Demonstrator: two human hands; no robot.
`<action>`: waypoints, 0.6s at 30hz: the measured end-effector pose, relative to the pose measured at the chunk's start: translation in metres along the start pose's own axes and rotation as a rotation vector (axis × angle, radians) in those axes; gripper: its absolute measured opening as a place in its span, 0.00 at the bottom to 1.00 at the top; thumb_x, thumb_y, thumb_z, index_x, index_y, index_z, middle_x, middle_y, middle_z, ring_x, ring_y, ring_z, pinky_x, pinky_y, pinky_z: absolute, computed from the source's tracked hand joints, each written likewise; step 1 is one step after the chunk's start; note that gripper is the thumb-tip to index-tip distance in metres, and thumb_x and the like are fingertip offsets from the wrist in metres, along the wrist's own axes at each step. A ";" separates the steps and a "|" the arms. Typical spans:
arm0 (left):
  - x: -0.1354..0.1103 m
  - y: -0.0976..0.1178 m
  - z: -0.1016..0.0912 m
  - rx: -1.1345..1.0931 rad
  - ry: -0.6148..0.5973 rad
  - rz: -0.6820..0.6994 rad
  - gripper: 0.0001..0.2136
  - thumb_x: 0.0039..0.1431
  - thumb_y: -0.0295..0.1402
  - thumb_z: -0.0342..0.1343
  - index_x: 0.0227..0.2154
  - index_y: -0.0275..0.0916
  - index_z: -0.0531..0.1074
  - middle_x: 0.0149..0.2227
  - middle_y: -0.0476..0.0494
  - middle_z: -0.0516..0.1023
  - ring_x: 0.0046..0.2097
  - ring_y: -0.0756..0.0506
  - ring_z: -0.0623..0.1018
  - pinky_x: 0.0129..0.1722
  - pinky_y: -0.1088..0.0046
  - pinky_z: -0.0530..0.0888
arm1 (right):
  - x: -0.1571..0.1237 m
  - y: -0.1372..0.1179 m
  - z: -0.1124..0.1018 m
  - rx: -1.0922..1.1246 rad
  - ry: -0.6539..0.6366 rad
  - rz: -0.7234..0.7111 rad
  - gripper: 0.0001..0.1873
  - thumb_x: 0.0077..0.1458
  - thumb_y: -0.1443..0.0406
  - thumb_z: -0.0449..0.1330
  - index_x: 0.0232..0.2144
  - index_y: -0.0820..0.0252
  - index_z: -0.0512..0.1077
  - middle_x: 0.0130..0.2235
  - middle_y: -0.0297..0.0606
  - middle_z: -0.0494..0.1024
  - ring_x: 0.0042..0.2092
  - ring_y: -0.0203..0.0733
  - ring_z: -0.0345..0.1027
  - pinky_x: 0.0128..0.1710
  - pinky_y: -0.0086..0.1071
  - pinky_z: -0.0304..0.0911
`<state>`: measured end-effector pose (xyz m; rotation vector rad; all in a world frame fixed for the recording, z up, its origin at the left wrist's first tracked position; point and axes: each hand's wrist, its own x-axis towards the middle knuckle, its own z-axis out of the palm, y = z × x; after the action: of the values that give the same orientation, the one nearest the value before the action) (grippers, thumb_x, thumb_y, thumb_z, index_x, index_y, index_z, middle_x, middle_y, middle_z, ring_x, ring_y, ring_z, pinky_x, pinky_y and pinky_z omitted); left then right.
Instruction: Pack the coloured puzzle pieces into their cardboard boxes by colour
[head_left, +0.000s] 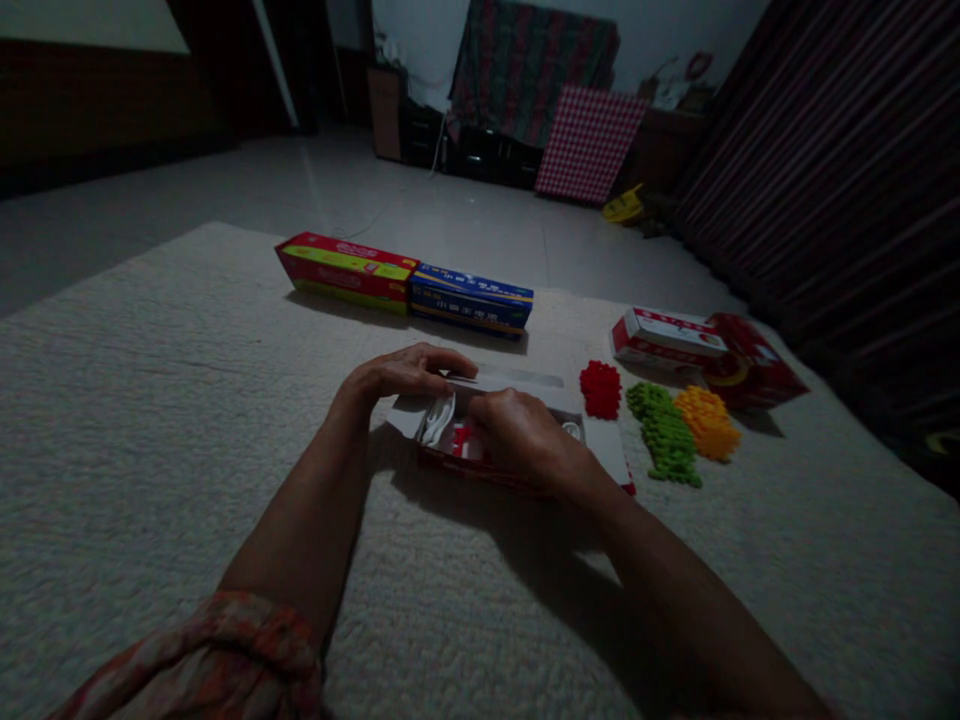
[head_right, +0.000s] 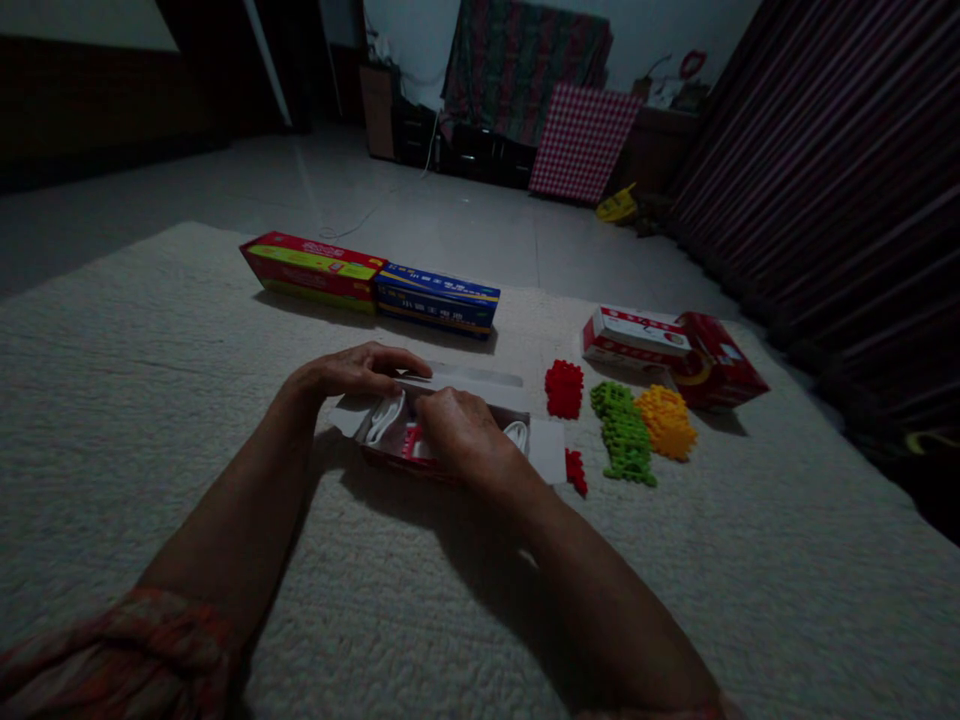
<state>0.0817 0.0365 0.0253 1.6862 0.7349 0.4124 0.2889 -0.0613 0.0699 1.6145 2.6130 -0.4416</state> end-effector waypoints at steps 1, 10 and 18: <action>0.000 0.000 0.000 0.005 0.004 -0.001 0.25 0.47 0.34 0.66 0.51 0.38 0.77 0.49 0.42 0.82 0.48 0.42 0.79 0.49 0.66 0.73 | -0.006 0.003 -0.007 0.018 0.044 0.004 0.12 0.60 0.71 0.56 0.36 0.60 0.81 0.36 0.44 0.83 0.33 0.41 0.73 0.33 0.31 0.60; -0.001 0.004 0.000 0.094 0.021 -0.057 0.26 0.48 0.35 0.64 0.53 0.40 0.77 0.55 0.40 0.79 0.54 0.39 0.77 0.51 0.65 0.72 | -0.059 0.133 -0.034 0.125 0.633 0.227 0.09 0.57 0.65 0.59 0.32 0.58 0.80 0.34 0.40 0.83 0.34 0.41 0.75 0.37 0.33 0.67; -0.002 0.012 0.004 0.200 0.047 -0.122 0.26 0.50 0.38 0.63 0.54 0.44 0.77 0.57 0.42 0.79 0.55 0.37 0.77 0.51 0.65 0.74 | -0.056 0.196 0.018 0.035 0.503 0.501 0.18 0.55 0.71 0.59 0.48 0.62 0.79 0.50 0.47 0.81 0.51 0.48 0.74 0.54 0.37 0.65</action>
<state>0.0855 0.0310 0.0361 1.8114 0.9346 0.3015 0.4852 -0.0324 0.0195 2.5655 2.3360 -0.0527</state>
